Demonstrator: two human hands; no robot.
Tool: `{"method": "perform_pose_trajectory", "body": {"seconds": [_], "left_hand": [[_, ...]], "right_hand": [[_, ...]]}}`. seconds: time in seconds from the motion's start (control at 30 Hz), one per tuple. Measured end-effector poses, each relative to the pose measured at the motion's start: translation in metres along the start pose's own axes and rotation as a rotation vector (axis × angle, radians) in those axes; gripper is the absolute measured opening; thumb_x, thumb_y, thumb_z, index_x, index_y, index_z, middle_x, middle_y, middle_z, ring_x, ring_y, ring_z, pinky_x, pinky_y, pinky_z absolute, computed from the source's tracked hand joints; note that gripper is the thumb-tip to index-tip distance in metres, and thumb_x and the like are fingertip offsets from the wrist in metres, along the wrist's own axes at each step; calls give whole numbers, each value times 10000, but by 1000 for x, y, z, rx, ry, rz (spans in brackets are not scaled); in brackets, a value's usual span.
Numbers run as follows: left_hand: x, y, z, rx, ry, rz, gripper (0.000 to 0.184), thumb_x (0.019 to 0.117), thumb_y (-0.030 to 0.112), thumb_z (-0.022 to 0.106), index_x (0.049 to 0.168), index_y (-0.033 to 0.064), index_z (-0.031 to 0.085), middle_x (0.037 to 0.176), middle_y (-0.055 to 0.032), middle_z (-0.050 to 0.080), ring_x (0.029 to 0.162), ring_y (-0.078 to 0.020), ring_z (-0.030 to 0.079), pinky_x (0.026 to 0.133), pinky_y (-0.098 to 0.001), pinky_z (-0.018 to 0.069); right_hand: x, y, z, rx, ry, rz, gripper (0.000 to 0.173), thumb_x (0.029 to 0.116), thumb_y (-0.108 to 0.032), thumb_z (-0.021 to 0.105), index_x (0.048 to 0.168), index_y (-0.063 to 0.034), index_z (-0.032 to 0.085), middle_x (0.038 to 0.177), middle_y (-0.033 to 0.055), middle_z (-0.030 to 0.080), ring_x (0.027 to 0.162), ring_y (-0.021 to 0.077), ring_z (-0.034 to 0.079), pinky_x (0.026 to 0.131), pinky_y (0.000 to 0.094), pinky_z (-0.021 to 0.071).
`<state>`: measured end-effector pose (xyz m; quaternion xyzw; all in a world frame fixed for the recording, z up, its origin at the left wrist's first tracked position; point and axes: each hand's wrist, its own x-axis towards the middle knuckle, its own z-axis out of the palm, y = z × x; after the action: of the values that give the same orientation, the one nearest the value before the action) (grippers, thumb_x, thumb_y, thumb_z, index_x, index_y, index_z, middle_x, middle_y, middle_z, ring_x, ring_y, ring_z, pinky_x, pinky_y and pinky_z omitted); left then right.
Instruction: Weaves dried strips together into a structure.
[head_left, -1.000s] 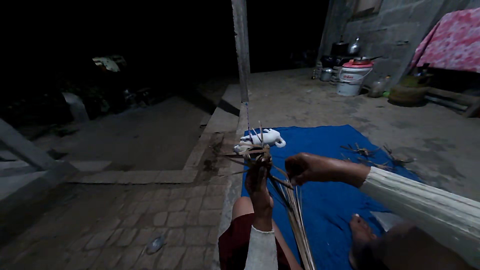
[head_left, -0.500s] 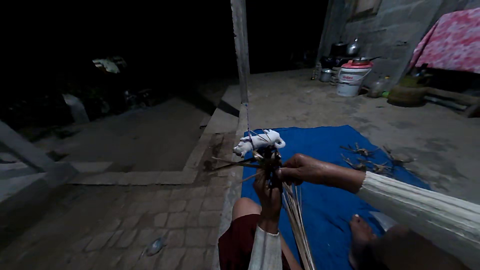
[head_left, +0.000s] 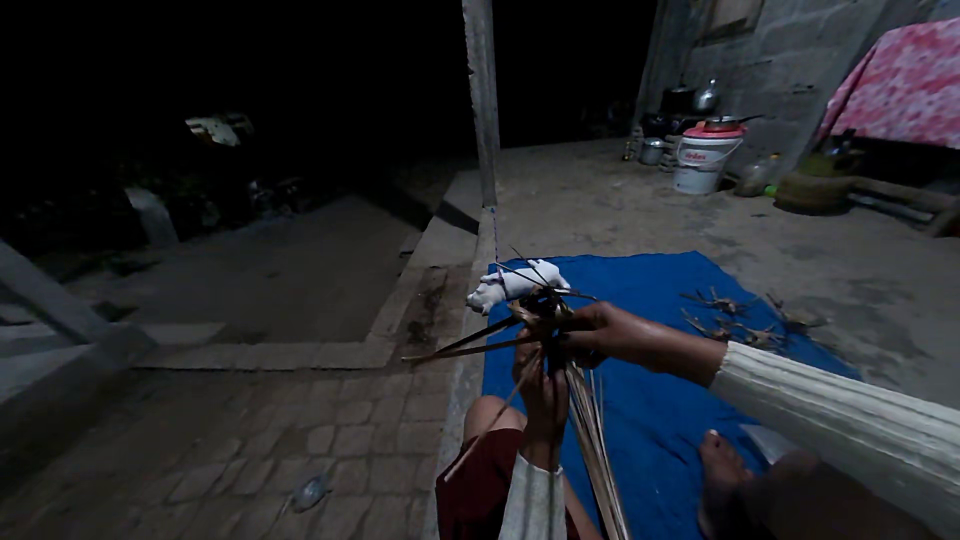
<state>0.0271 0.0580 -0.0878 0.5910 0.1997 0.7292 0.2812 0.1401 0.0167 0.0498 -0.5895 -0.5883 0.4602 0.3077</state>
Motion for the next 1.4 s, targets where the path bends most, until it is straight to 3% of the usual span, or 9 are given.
{"method": "perform_pose_trajectory", "body": {"seconds": [0.2, 0.37, 0.53, 0.7, 0.8, 0.9, 0.97, 1.07, 1.4], "left_hand": [[6, 9, 2, 66, 61, -162, 158, 863, -47, 668, 965, -161, 706, 960, -211, 719, 927, -70, 678, 886, -182, 529], [8, 11, 1, 102, 61, -217, 87, 870, -25, 691, 868, -111, 706, 801, -123, 709, 745, 12, 650, 736, -141, 532], [6, 13, 3, 80, 50, -225, 74, 870, -14, 683, 848, -85, 682, 724, -53, 663, 658, 40, 595, 650, -128, 505], [4, 22, 5, -29, 8, -315, 111, 878, -46, 641, 958, -121, 657, 833, -84, 693, 747, 27, 645, 715, -139, 543], [4, 22, 1, -78, -43, -360, 238, 836, -50, 619, 1050, -152, 646, 929, -123, 686, 821, 1, 641, 752, -148, 531], [7, 17, -3, -99, -136, -345, 135, 848, 4, 646, 951, -82, 661, 845, -63, 667, 751, -6, 632, 694, -162, 535], [9, 16, -6, -104, -188, -343, 77, 846, 12, 650, 887, -52, 665, 797, -24, 650, 703, 18, 605, 653, -147, 516], [9, 16, -9, -109, -202, -379, 113, 798, -16, 650, 891, -76, 670, 866, -63, 670, 790, 6, 632, 719, -156, 529], [6, 5, -10, -16, -120, -234, 182, 791, 36, 718, 925, -88, 718, 860, -75, 701, 804, 6, 629, 760, -160, 519]], "right_hand": [[0, 0, 0, -37, 49, -24, 142, 1068, -103, 499, 1123, 9, 567, 789, 22, 556, 601, 84, 580, 588, 251, 551], [0, 0, 3, -204, 166, -111, 246, 1059, -128, 540, 1231, 24, 627, 822, 46, 606, 612, 61, 572, 590, 225, 517], [2, 2, 1, -260, 187, -110, 227, 1049, -139, 564, 1191, 3, 670, 831, 41, 629, 608, 42, 556, 592, 211, 499], [2, -1, -1, -534, 121, -113, 255, 1054, -158, 547, 1174, 34, 665, 969, 153, 667, 792, 187, 635, 775, 367, 541], [4, -3, -8, -476, 8, -47, 228, 1058, -157, 548, 1150, 28, 645, 906, 101, 622, 688, 127, 587, 668, 302, 525], [2, -1, -15, -245, -70, 42, 237, 1059, -134, 538, 1240, 4, 605, 920, 53, 604, 631, 69, 557, 614, 246, 520], [1, 1, -20, -151, -84, 49, 201, 1055, -116, 541, 1210, -4, 603, 903, 27, 603, 627, 58, 568, 615, 237, 536], [-1, 2, -19, -127, -88, 19, 109, 1047, -96, 546, 1084, -14, 607, 836, 6, 592, 615, 53, 571, 620, 232, 540], [-3, 2, -17, -142, -128, 10, 220, 1056, -239, 572, 1083, -24, 610, 834, 2, 633, 660, 58, 619, 651, 227, 549]]}}
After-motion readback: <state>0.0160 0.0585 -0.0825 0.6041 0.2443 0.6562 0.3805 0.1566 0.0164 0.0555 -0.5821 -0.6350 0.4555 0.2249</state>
